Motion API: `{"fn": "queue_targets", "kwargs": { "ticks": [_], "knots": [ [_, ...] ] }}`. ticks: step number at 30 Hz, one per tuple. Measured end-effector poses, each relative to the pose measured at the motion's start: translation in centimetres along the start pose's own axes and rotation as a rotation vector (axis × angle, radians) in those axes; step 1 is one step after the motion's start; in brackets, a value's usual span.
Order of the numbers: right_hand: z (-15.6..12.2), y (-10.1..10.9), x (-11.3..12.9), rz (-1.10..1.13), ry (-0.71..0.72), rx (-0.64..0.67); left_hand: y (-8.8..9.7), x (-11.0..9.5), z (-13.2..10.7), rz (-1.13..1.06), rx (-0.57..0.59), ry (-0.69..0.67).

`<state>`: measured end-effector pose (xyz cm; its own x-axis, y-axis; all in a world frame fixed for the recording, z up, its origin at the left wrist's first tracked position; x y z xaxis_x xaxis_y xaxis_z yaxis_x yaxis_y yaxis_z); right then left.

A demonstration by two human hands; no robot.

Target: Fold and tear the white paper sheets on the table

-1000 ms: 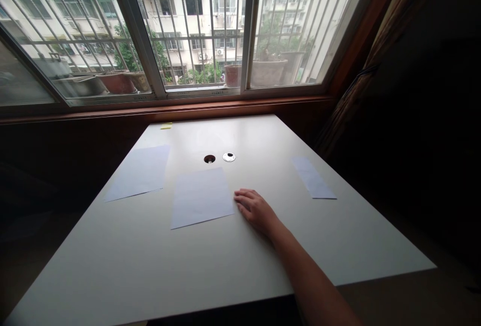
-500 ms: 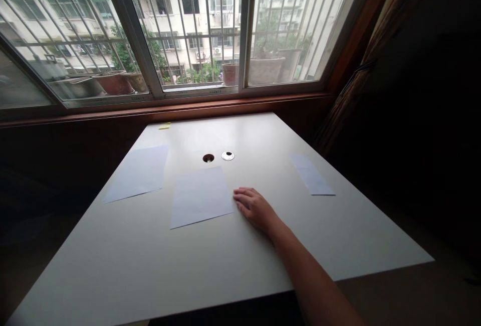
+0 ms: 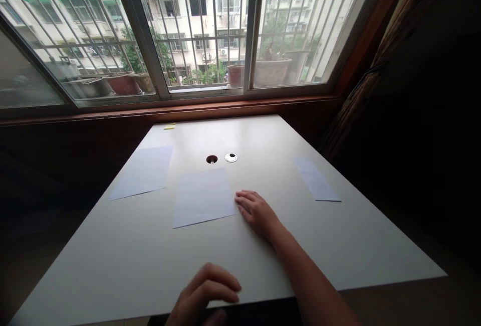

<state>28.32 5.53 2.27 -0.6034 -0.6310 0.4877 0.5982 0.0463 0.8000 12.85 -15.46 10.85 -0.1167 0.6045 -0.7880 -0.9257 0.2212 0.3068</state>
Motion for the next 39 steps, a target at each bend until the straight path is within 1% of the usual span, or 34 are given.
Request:
{"fn": "queue_targets", "kwargs": {
  "ticks": [1, 3, 4, 6, 9, 10, 12, 14, 16, 19, 21, 24, 29, 33, 36, 39],
  "knots": [
    [0.0, 0.0, 0.1, -0.010, -0.002, -0.002, 1.1, 0.9, -0.6, 0.207, -0.009, -0.011],
    [-0.1, 0.0, 0.3, -0.022, -0.004, -0.006, 2.8, 2.8, -2.5, 0.602, 0.075, 0.041],
    [-0.1, 0.1, 0.4, -0.026, -0.003, -0.007, 3.8, 3.9, -3.7, 0.757, 0.106, 0.100],
    [-0.1, 0.2, 0.7, -0.031, -0.002, -0.005, 5.7, 5.6, -6.2, 0.977, 0.136, 0.184],
    [-0.4, 0.3, 1.1, -0.052, -0.009, -0.001, 8.2, 7.5, -9.7, 1.173, 0.141, 0.232],
    [-0.5, 0.3, 1.2, -0.065, -0.017, -0.002, 9.0, 7.8, -10.6, 1.225, 0.123, 0.229],
    [-1.1, 0.3, 1.5, -0.096, -0.038, -0.005, 10.2, 8.3, -12.1, 1.296, 0.111, 0.270],
    [-1.9, 0.2, 1.8, -0.120, -0.059, -0.011, 10.8, 8.4, -13.1, 1.330, 0.127, 0.302],
    [-2.9, 0.3, 2.2, -0.137, -0.079, -0.018, 10.9, 8.2, -13.7, 1.349, 0.151, 0.321],
    [-3.9, 0.4, 2.8, -0.158, -0.095, -0.010, 10.8, 8.1, -13.9, 1.371, 0.174, 0.332],
    [-4.1, 0.5, 3.1, -0.174, -0.108, -0.003, 11.0, 8.6, -13.6, 1.366, 0.180, 0.330],
    [-3.9, 0.5, 3.0, -0.200, -0.134, -0.002, 11.8, 10.0, -12.5, 1.330, 0.157, 0.329],
    [-3.7, -0.2, 2.5, -0.250, -0.098, 0.032, 13.0, 12.5, -9.8, 1.246, 0.064, 0.368],
    [-3.8, -0.5, 2.6, -0.288, -0.063, 0.092, 12.6, 13.5, -8.1, 1.197, 0.043, 0.380],
    [-3.8, -0.8, 3.1, -0.316, -0.030, 0.147, 12.2, 13.6, -7.4, 1.161, 0.034, 0.368],
    [-3.9, -0.9, 3.7, -0.326, -0.012, 0.163, 12.1, 13.5, -7.1, 1.137, -0.003, 0.357]
  ]
}}
Point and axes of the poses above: each hand's wrist, its own z-axis towards the middle knuckle, its own y-axis out of the back of the hand, x = y × z, the point moved 4 cm from there along z, towards the middle knuckle, and after that the axes turned 10 degrees about -y, right-handed, at the moved point
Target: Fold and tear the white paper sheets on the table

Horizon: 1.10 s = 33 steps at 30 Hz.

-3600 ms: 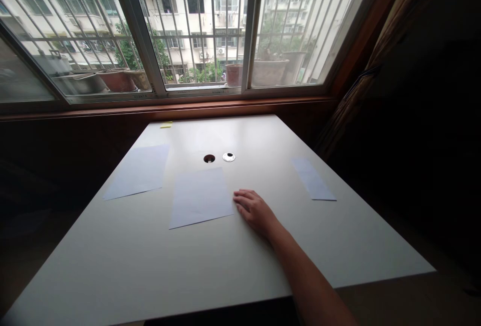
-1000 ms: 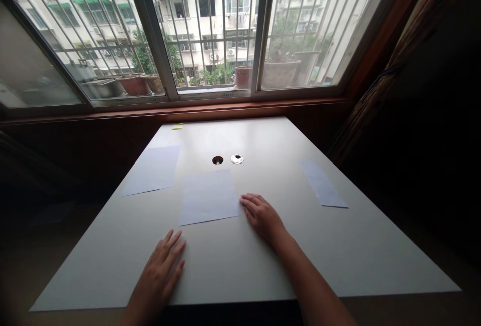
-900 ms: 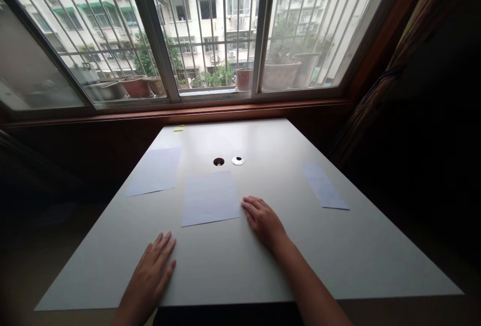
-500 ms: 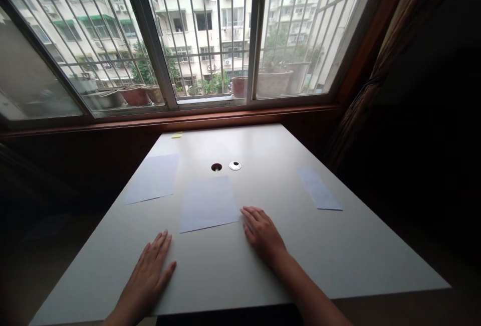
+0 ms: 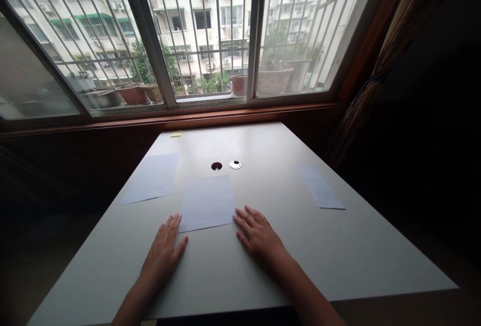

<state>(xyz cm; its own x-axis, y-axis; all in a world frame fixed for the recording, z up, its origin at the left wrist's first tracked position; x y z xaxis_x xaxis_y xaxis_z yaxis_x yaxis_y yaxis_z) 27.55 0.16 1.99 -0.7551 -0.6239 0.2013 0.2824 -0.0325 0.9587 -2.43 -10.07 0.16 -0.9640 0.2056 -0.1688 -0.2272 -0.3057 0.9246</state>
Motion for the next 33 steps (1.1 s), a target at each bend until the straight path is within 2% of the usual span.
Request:
{"fn": "queue_targets", "kwargs": {
  "ticks": [11, 17, 25, 29, 33],
  "knots": [
    [-0.4, 0.0, 0.9, -0.012, 0.015, 0.074, -0.8, -0.4, 0.7, -0.227, -0.032, 0.152],
    [-0.3, 0.3, 0.8, 0.011, 0.041, 0.080, 0.5, -1.1, 1.7, -0.458, 0.034, 0.339],
    [-0.3, 0.4, 0.9, 0.057, 0.053, 0.017, 2.7, 0.3, 2.2, -0.900, 0.048, 0.571],
    [-0.3, 0.4, 0.9, 0.060, 0.050, 0.023, 3.0, 1.1, 1.9, -1.000, -0.013, 0.628],
    [-0.3, 0.2, 0.8, 0.058, 0.044, 0.029, 2.7, 1.7, 1.7, -1.216, -0.124, 0.700]
  ]
}}
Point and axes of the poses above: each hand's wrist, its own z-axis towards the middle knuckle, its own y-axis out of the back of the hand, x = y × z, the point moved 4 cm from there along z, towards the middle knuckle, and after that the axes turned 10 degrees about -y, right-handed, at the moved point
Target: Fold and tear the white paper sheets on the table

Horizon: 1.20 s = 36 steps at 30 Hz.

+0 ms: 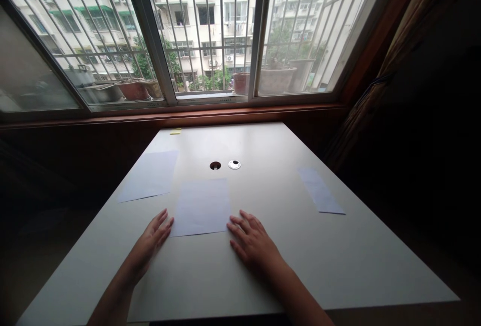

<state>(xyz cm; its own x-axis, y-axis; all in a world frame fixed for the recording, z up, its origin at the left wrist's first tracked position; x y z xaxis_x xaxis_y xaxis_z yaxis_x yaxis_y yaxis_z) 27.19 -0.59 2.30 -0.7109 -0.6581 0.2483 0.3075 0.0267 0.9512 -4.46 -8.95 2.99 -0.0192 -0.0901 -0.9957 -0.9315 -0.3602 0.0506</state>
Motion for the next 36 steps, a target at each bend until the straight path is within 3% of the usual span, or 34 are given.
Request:
{"fn": "queue_targets", "kwargs": {
  "ticks": [4, 13, 19, 23, 28, 32, 36],
  "knots": [
    [0.0, -0.1, -0.1, -0.001, 0.010, -0.009, -0.2, -0.2, 0.1, -0.115, -0.004, 0.066],
    [0.0, 0.0, 0.0, -0.004, 0.027, -0.031, -1.2, -0.7, 0.5, -0.154, 0.033, 0.080],
    [0.0, 0.1, 0.0, 0.007, 0.027, -0.039, -1.6, -0.8, 1.2, -0.095, 0.011, 0.068],
    [0.1, 0.2, 0.1, -0.001, 0.017, -0.017, -2.0, -0.3, 1.7, -0.068, 0.078, 0.030],
    [0.1, 0.3, 0.1, 0.005, 0.018, -0.018, -2.6, 0.4, 1.0, 0.286, 0.226, -0.155],
    [0.1, 0.3, 0.1, 0.008, 0.013, -0.030, -3.1, 0.7, 0.1, 0.625, 0.263, -0.425],
    [0.1, 0.3, 0.0, 0.003, 0.016, -0.020, -3.6, 1.2, -0.2, 0.798, 0.266, -0.624]
  ]
}}
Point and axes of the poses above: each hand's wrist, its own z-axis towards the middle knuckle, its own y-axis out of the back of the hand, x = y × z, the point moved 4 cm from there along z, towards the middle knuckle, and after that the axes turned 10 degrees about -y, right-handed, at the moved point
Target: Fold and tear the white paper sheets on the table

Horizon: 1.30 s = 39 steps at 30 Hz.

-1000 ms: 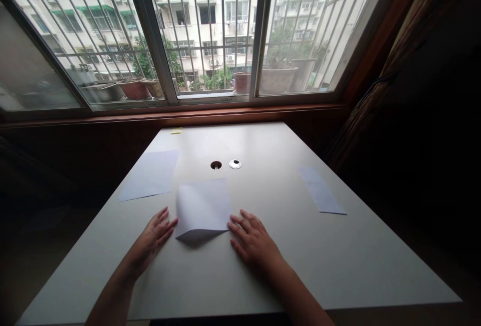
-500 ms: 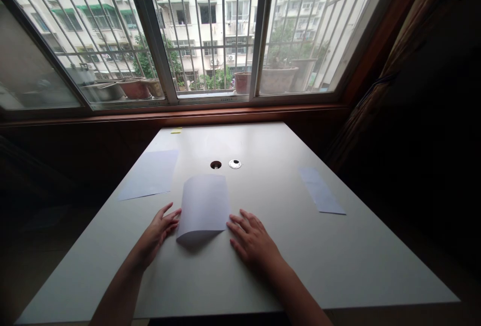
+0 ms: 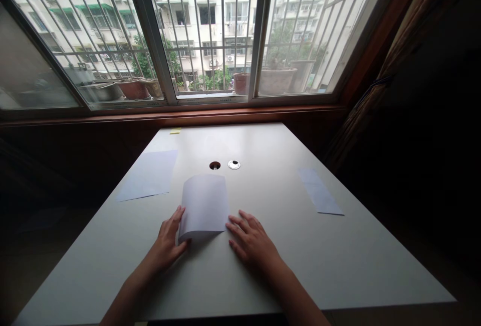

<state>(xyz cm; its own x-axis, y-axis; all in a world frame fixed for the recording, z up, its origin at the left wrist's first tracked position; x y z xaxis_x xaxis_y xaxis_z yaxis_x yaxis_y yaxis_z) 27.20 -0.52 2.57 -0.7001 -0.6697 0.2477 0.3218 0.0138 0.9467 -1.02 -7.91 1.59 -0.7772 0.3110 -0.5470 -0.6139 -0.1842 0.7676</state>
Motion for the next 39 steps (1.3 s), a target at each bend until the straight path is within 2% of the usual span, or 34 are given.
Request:
{"fn": "queue_targets", "kwargs": {
  "ticks": [4, 10, 15, 19, 22, 24, 29, 32, 36, 39],
  "knots": [
    [0.0, 0.0, 0.0, -0.009, -0.004, 0.012, -0.2, 0.3, 0.0, 0.055, -0.058, -0.023],
    [0.0, 0.0, 0.0, -0.012, -0.007, 0.024, 0.9, 0.7, -0.5, -0.078, -0.238, 0.099],
    [0.0, 0.1, 0.1, -0.008, -0.008, 0.030, 1.6, 1.2, -0.9, -0.478, -0.384, 0.328],
    [0.0, 0.1, 0.2, -0.006, -0.011, 0.037, 1.8, 0.5, -0.7, -0.828, -0.435, 0.446],
    [0.0, 0.0, 0.1, 0.000, 0.000, 0.029, 2.0, 0.3, -0.6, -0.939, -0.470, 0.501],
    [0.0, -0.1, 0.1, 0.002, 0.019, 0.029, 2.1, 0.5, -0.7, -0.906, -0.492, 0.496],
    [0.0, -0.4, 0.4, 0.002, 0.079, 0.068, 2.2, 1.1, -1.0, -0.518, -0.460, 0.516],
    [0.0, -0.2, 0.5, 0.005, 0.078, 0.070, 2.4, 0.8, -1.1, -0.435, -0.438, 0.533],
    [0.0, 0.0, 0.6, 0.026, 0.082, 0.047, 3.6, 0.7, -1.4, -0.317, -0.466, 0.552],
    [0.1, 0.0, 0.6, 0.028, 0.082, 0.040, 5.2, 1.7, -2.1, -0.184, -0.489, 0.553]
  ]
}}
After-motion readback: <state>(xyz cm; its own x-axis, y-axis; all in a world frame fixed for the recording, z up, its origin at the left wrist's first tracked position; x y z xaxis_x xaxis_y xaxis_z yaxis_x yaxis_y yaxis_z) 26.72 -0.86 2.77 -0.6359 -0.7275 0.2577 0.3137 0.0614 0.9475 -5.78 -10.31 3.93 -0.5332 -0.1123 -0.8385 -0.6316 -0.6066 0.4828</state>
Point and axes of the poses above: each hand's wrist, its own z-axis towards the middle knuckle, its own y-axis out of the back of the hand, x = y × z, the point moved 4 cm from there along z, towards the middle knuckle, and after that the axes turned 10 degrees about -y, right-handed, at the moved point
